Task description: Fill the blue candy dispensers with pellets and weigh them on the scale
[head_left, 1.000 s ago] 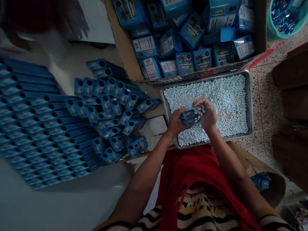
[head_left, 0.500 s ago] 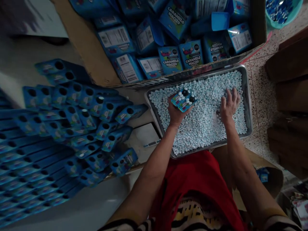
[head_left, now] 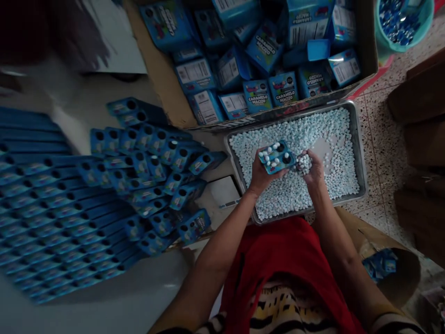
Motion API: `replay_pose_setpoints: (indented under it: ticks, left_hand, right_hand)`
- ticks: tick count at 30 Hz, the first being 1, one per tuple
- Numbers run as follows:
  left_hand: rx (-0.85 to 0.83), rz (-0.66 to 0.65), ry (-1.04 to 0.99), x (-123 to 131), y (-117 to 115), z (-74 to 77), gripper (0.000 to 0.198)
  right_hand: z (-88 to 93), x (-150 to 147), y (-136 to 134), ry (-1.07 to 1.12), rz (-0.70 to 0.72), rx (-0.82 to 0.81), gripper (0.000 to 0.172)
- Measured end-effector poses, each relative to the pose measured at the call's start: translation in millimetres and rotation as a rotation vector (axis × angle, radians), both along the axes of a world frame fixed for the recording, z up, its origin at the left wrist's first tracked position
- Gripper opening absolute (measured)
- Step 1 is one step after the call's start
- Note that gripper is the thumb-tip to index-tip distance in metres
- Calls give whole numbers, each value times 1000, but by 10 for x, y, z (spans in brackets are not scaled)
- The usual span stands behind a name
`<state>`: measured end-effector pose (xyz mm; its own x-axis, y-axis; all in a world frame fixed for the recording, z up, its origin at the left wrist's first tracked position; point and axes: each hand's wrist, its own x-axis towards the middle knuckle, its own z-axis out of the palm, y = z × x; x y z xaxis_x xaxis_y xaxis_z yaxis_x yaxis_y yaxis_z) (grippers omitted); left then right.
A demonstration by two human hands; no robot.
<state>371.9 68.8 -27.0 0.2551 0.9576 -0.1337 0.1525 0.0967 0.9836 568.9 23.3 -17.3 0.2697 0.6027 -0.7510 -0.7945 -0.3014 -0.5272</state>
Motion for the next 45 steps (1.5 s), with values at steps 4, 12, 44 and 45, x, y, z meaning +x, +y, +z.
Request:
replay_pose_setpoints:
  ticks: [4, 12, 44, 45]
  left_hand:
    - [148, 25, 159, -341, 101, 291, 88]
    - [207, -98, 264, -714, 59, 177, 77]
    - [-9, -108, 183, -624, -194, 208, 89]
    - [-16, -72, 185, -580, -207, 221, 91]
  right_hand:
    - [268, -47, -60, 119, -108, -23, 20]
    - [815, -248, 109, 281, -74, 205, 18]
    - [277, 172, 6, -1385, 598, -3, 59]
    - [161, 197, 157, -1493, 678, -41, 66]
